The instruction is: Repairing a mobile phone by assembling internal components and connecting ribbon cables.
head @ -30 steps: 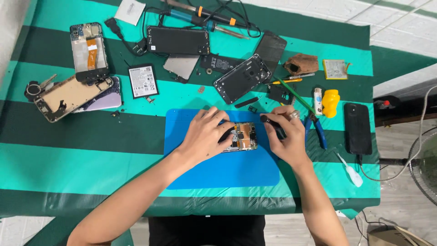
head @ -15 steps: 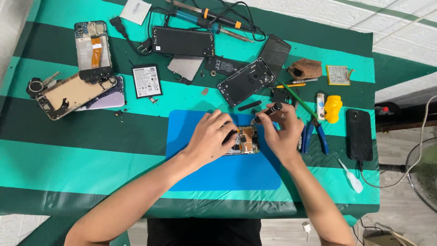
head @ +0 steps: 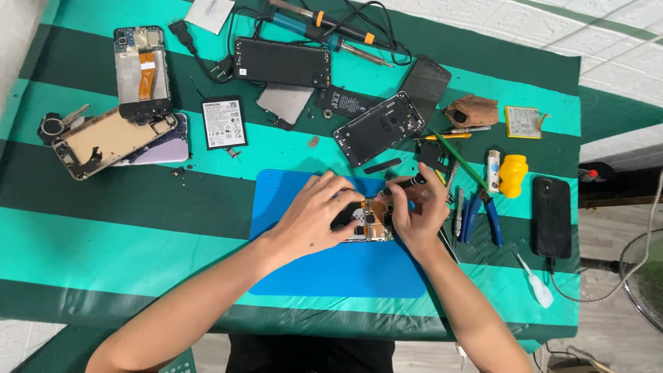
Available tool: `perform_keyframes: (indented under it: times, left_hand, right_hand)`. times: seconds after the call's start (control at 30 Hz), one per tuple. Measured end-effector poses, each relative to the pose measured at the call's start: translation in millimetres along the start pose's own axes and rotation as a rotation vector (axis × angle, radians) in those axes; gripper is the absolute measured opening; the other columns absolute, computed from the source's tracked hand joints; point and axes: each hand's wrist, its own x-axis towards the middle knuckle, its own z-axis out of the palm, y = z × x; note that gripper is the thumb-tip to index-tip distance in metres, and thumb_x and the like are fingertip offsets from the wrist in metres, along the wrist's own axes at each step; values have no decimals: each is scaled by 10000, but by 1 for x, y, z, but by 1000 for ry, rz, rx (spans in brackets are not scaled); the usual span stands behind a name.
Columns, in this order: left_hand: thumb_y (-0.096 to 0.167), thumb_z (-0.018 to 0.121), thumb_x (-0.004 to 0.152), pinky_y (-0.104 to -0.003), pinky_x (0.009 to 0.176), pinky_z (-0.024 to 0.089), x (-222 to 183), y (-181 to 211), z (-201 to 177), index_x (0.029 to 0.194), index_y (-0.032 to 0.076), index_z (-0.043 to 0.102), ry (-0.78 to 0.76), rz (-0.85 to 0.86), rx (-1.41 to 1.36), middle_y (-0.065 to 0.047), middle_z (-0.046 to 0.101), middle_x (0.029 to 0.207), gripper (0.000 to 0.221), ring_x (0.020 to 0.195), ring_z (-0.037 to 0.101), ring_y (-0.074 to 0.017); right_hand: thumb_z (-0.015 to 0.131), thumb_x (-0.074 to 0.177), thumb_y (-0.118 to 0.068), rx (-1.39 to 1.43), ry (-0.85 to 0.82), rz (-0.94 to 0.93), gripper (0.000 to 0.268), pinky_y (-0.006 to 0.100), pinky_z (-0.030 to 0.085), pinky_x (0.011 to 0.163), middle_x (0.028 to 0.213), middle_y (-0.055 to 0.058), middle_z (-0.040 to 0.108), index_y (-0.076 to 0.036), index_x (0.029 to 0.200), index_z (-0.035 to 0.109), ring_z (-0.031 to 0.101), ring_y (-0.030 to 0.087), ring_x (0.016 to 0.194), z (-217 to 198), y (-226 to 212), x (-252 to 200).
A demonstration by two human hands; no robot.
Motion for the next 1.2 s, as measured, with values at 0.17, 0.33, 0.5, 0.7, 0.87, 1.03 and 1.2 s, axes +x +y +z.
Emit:
perform_keyframes:
  times: [0.17,0.33,0.5,0.7,0.87,1.03,1.2]
  left_hand:
    - [179,779,774,-426,833,513,3,-3,-20,1083,75,689,-100,-53,-164,-96,629,1035,338,1005,620,-322]
    - [184,784,755,-434,879,505,6,-2,-24,1089,53,706,-155,-43,-200,-117,647,1036,367,1020,628,-320]
    - [231,807,737,-408,843,484,1,-8,-15,1042,86,683,-114,25,-111,-56,617,1044,359,1000,599,-273]
    - [250,832,701,-402,843,475,-1,-8,-14,1047,87,681,-118,32,-108,-58,617,1054,412,1006,593,-271]
    - [247,863,671,-480,932,507,16,-1,-55,1165,12,670,-307,-15,-241,-170,632,1162,580,1077,617,-378]
    - [159,872,671,-544,1014,514,26,3,-86,1298,-28,617,-549,-160,-373,-222,603,1277,703,1164,626,-459]
    - [86,866,620,-565,999,527,27,-1,-90,1258,-10,629,-578,-194,-478,-182,603,1300,687,1171,626,-476]
  right_hand:
    - [657,1009,37,81,-65,10,476,398,633,513,857,217,743,154,1408,424,766,341,647,-1,5,-7]
    - [731,974,9,-3,-59,-22,493,356,586,457,796,189,736,149,1387,501,753,333,609,-2,12,-12]
    - [757,979,-32,-52,-70,-26,505,310,523,412,789,181,734,117,1396,514,737,307,584,-1,9,-8]
    - [722,997,-19,-32,-92,23,484,324,555,465,858,188,749,95,1404,485,760,310,638,-1,6,-9]
    - [655,1029,10,47,-134,79,481,385,632,547,933,205,731,100,1432,407,768,326,699,-6,9,-13]
    - [662,1024,12,28,-141,48,480,379,627,523,891,185,723,110,1422,413,767,327,679,-5,7,-9]
    - [696,1024,-27,-16,-113,25,517,365,588,510,804,189,707,105,1423,395,746,350,621,-6,4,-4]
